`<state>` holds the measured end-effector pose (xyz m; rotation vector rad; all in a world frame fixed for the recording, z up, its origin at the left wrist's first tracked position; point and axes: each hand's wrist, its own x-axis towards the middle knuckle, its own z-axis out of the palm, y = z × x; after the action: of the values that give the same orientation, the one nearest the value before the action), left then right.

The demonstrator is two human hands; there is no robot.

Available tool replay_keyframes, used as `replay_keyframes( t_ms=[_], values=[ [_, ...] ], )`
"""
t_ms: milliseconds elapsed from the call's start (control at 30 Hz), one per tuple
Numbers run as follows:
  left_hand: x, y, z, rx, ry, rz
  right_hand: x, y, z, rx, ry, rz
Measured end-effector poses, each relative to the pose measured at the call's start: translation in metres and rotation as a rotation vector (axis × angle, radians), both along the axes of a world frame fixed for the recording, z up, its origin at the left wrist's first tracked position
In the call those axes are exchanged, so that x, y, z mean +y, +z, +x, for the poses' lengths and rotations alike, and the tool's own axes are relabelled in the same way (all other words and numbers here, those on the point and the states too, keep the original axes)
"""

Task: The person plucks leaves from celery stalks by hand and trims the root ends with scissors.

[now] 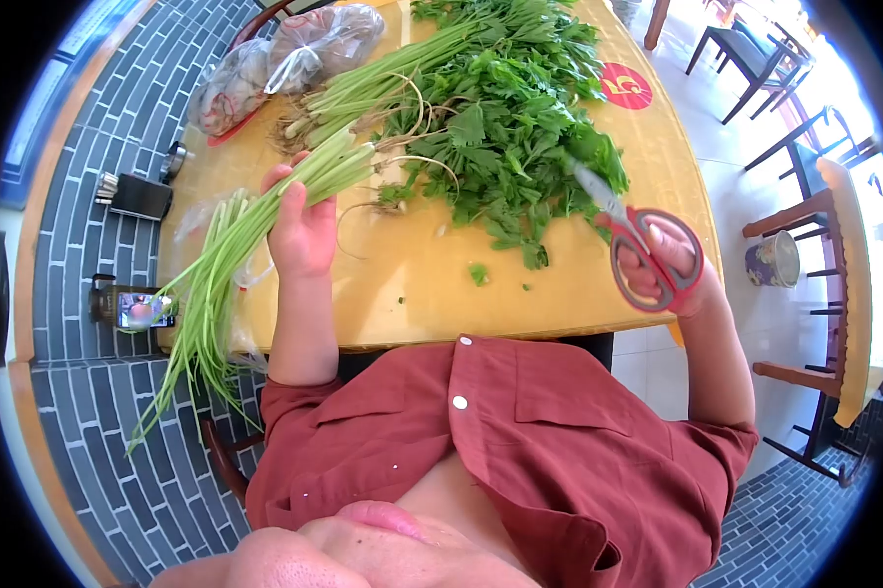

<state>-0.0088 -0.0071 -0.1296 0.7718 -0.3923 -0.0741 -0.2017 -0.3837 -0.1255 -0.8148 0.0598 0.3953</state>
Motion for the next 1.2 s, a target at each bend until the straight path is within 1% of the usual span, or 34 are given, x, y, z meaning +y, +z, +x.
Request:
replay_keyframes(
  t_ms=[100, 200, 233, 333, 367, 467, 600, 733, 867, 967, 1067, 1200],
  values=[
    [0.002, -0.001, -0.001, 0.02, 0.01, -0.001, 0.013, 0.011, 0.002, 0.02, 0.097, -0.156],
    [0.002, -0.001, -0.002, 0.02, 0.014, 0.004, 0.021, 0.022, 0.014, -0.089, 0.161, -0.337],
    [0.001, -0.001, -0.003, 0.016, 0.013, 0.005, 0.025, 0.022, 0.015, -0.018, 0.11, -0.27],
    [0.0, -0.002, -0.002, -0.002, 0.014, 0.013, 0.04, 0.02, 0.026, -0.079, 0.073, -0.267],
    [0.0, -0.004, -0.002, 0.001, 0.014, 0.01, 0.044, 0.022, 0.03, -0.077, 0.103, -0.244],
    [-0.001, -0.007, -0.002, 0.006, 0.031, 0.013, 0.057, 0.03, 0.046, -0.209, 0.269, -0.381],
    [-0.006, -0.005, -0.007, -0.006, 0.072, 0.059, 0.091, 0.045, 0.062, -0.223, 0.303, -0.544],
    [-0.009, -0.006, -0.01, -0.017, 0.059, 0.066, 0.118, 0.048, 0.072, -0.126, 0.248, -0.569],
    [-0.009, -0.007, -0.01, -0.015, 0.058, 0.055, 0.123, 0.043, 0.078, -0.179, 0.247, -0.594],
    [-0.011, -0.009, -0.013, -0.023, 0.063, 0.081, 0.132, 0.037, 0.079, -0.197, 0.2, -0.612],
    [-0.017, -0.01, -0.017, -0.04, 0.089, 0.114, 0.139, 0.033, 0.081, -0.173, 0.167, -0.604],
    [-0.021, -0.013, -0.019, -0.109, 0.088, 0.177, 0.145, 0.024, 0.089, -0.214, 0.133, -0.708]
  ],
)
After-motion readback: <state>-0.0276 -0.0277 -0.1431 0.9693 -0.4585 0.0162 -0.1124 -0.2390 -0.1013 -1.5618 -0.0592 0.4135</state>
